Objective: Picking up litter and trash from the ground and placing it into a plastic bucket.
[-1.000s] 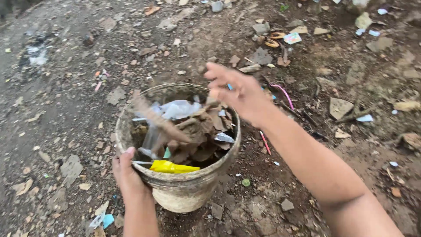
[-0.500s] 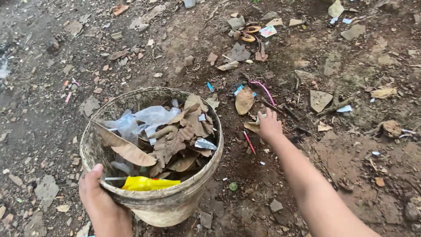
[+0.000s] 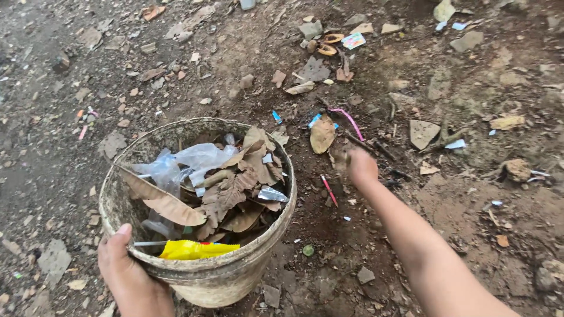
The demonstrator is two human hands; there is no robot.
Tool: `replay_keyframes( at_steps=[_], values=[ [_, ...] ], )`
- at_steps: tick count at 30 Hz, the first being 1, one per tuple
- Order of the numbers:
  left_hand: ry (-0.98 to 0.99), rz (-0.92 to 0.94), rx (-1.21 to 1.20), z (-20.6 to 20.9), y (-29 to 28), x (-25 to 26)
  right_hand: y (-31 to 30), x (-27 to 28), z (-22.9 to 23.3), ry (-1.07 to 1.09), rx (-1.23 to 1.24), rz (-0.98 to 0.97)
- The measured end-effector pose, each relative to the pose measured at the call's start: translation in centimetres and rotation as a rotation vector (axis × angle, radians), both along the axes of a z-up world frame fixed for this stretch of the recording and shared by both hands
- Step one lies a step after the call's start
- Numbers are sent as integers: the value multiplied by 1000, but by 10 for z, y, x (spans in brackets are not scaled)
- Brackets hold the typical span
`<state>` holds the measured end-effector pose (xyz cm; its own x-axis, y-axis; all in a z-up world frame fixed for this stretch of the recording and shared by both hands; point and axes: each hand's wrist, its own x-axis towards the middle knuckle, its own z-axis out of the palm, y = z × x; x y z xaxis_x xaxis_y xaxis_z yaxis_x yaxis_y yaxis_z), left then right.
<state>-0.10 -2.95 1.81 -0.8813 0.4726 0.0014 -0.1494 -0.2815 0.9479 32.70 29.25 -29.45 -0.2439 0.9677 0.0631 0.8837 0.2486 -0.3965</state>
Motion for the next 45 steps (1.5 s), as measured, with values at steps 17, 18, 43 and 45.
replay_keyframes(
  at_steps=[17,18,43,45],
  values=[
    [142,-152,110,16,-5,54,-56,22,254,445,90,485],
    [134,-162,107,10,-5,48,-49,44,214,438,87,474],
    [238,-185,142,-88,8,-37,-118,34,314,959,-191,419],
    [134,-198,119,-90,9,-40,-114,45,325,953,-134,598]
  ],
)
